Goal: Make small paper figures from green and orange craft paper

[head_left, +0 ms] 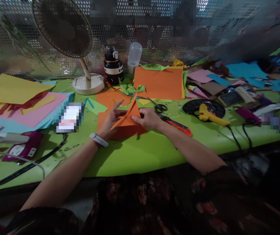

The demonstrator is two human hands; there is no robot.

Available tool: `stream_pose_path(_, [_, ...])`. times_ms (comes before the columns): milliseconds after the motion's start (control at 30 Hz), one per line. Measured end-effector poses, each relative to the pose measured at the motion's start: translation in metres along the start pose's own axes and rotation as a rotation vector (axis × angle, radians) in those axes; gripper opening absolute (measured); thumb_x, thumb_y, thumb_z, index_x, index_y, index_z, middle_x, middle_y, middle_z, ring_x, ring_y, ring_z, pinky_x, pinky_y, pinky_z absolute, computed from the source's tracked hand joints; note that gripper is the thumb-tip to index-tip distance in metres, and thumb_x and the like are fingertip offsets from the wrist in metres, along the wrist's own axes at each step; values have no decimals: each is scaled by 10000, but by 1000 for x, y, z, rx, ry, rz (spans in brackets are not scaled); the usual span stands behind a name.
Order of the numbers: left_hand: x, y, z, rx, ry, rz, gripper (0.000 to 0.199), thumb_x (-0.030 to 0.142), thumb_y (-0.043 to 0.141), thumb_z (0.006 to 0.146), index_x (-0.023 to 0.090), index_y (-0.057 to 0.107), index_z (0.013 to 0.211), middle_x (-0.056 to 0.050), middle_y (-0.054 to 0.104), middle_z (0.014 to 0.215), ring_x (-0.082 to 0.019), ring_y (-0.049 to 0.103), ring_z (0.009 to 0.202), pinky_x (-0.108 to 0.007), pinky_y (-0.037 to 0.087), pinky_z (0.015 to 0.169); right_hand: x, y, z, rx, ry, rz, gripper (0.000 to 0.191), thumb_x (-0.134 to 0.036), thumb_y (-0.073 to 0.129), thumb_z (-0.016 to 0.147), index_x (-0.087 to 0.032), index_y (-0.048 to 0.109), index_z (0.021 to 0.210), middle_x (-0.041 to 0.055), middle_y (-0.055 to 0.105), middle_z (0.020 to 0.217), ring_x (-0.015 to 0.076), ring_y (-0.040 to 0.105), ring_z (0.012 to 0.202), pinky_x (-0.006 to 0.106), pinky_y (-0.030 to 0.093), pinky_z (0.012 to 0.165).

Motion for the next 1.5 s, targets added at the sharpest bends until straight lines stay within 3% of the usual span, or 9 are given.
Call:
stream_pose_path(200, [-11, -15, 13, 6, -121, -1, 333, 431, 666, 753, 163, 731, 940, -60, 740, 769, -158, 670, 634, -225, 506, 568, -7, -16, 0, 175, -122, -199, 377, -416, 593, 827, -198, 447, 557, 3, 467, 609, 119, 381, 555, 292, 264, 560])
stream_pose_path(400, [-22, 8, 1, -293, -269, 156, 233, 311, 835, 645, 141, 746, 778, -115, 754, 777, -206, 721, 712, -291, 580, 714, 19, -18, 2, 216, 86, 146, 347, -456, 643, 792, -194, 528, 595, 4, 516, 603, 129, 439, 573, 278, 341, 539])
stream_pose_path(600, [-8, -15, 13, -75, -189, 50, 278, 304, 845, 638, 125, 744, 825, -75, 735, 694, -156, 707, 636, -243, 588, 667, 42, 4, 5, 142, 306, 728, 321, -472, 718, 720, -177, 610, 659, -1, 611, 618, 111, 538, 545, 238, 423, 499])
stream_pose_path(733, [3, -29, 19, 99, -23, -92, 243, 347, 828, 649, 162, 712, 757, -11, 708, 649, -117, 678, 578, -217, 575, 625, 49, 5, 5, 176, 378, 772, 345, -454, 756, 687, -173, 577, 600, -29, 563, 502, 83, 511, 459, 208, 397, 461])
stream_pose_path(867, [-5, -20, 16, 48, -43, -3, 257, 393, 806, 663, 167, 732, 761, -22, 692, 598, -145, 681, 588, -232, 572, 625, 42, 8, 5, 167, 297, 736, 356, -460, 737, 714, -166, 573, 598, -27, 568, 516, 81, 518, 472, 215, 414, 492])
stream_pose_path(1000, [-9, -6, 11, -88, -59, 172, 253, 365, 804, 657, 129, 757, 736, -80, 724, 657, -171, 690, 624, -264, 580, 680, 35, 8, 7, 117, 290, 653, 417, -546, 711, 729, -170, 577, 609, -17, 586, 540, 90, 537, 497, 220, 425, 510])
stream_pose_path(1133, [-5, -15, 12, 11, -44, 158, 233, 359, 776, 668, 131, 755, 708, -78, 717, 639, -159, 674, 595, -232, 552, 568, 41, -18, 16, -32, 398, 523, 544, -651, 478, 864, -155, 648, 717, 83, 701, 753, 122, 610, 596, 222, 429, 510])
stream_pose_path(1333, [-11, -18, 11, 67, -111, 200, 307, 418, 785, 659, 115, 747, 679, -110, 731, 675, -154, 664, 602, -216, 528, 532, 81, -106, 6, -95, 570, -670, 218, -376, 670, 753, -166, 652, 700, 101, 666, 716, 203, 612, 686, 274, 382, 554])
stream_pose_path(1500, [-13, -19, 11, 77, -87, 154, 282, 408, 779, 686, 130, 752, 723, -111, 745, 730, -161, 684, 648, -216, 531, 541, 96, -101, -7, -224, 640, -791, 207, -354, 642, 744, -155, 666, 694, 96, 637, 632, 218, 607, 666, 295, 375, 559])
Point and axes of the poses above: each hand's wrist, its own z-axis towards the middle knuckle, its own y-axis out of the palm, x = y × z, the point moved 10 cm from there along z, towards the middle knuckle
